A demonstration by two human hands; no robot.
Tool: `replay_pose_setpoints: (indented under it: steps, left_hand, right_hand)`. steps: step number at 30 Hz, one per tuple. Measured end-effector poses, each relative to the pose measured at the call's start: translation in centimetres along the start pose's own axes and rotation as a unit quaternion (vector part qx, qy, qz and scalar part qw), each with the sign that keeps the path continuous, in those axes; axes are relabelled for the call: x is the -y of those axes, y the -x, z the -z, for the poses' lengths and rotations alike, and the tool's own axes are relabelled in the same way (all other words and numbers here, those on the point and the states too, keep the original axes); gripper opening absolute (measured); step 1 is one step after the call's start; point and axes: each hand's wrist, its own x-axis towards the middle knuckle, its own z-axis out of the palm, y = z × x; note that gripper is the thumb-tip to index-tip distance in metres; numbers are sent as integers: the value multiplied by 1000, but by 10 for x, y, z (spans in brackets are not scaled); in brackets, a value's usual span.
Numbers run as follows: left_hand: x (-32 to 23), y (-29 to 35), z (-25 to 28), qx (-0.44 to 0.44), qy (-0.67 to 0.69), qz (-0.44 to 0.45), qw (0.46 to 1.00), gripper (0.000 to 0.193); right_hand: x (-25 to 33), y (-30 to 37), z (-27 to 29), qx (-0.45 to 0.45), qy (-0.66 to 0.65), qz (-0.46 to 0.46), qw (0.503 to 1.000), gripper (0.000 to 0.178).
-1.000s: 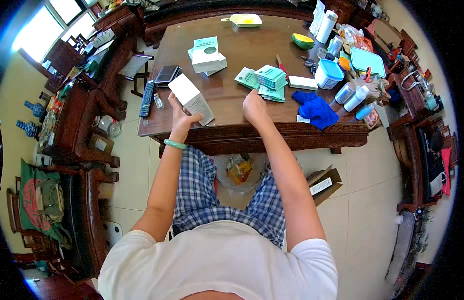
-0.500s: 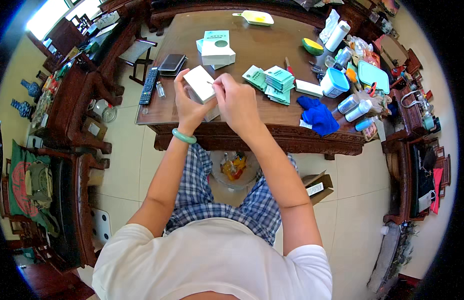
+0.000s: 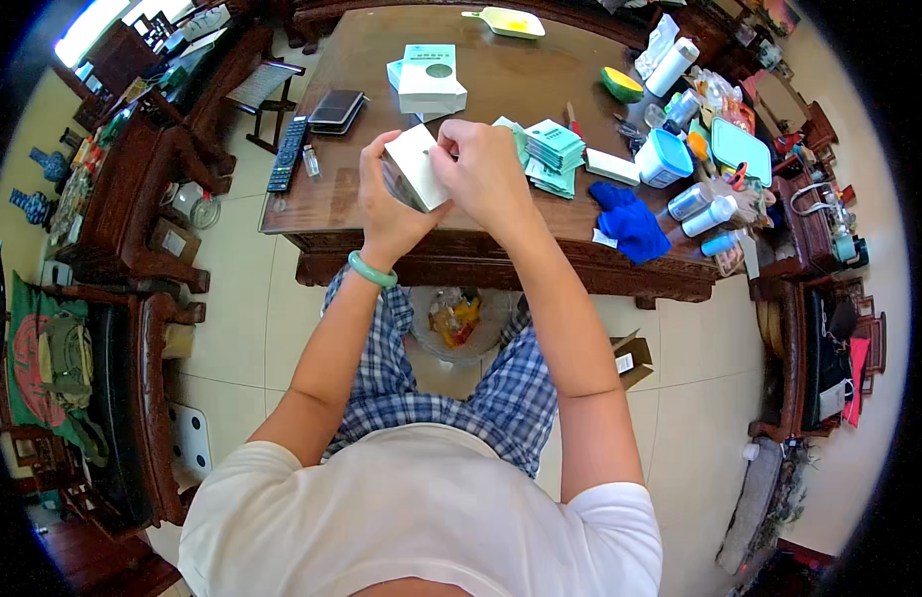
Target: The person unboxes small packets from a cardboard box by hand and places them in stacks on a wooden table.
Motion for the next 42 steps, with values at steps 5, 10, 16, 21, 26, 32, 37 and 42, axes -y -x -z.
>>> replay_pose_setpoints:
  steps: [5, 10, 16, 21, 26, 32, 37, 42]
  left_hand:
    - [-7, -2, -3, 6, -28, -9, 1000, 87]
    - [13, -1, 0, -47, 57, 89, 993, 91]
    - [38, -15, 38, -152, 356, 405, 828, 59]
    - [31, -5, 47, -86, 492, 544, 675, 46]
    - [25, 3, 40, -48, 515, 580, 630, 57]
    - [6, 2, 38, -40, 511, 569, 642, 53]
    - [4, 4, 36, -56, 508, 559, 653, 44]
    - [-2, 7, 41, -79, 500, 553, 662, 40]
  right_hand:
    - [-5, 5, -2, -17, 6, -1, 1000, 17]
    - [-4, 17, 5, -64, -1, 0, 998, 17]
    - [4, 62, 15, -123, -130, -104, 978, 17]
    - [12, 97, -2, -129, -202, -102, 965, 14]
    - [17, 105, -5, -101, -130, -77, 983, 13]
    - [11, 101, -6, -123, -172, -85, 974, 14]
    - [19, 97, -1, -117, -107, -44, 986, 13]
    - [19, 99, 4, -129, -12, 83, 988, 14]
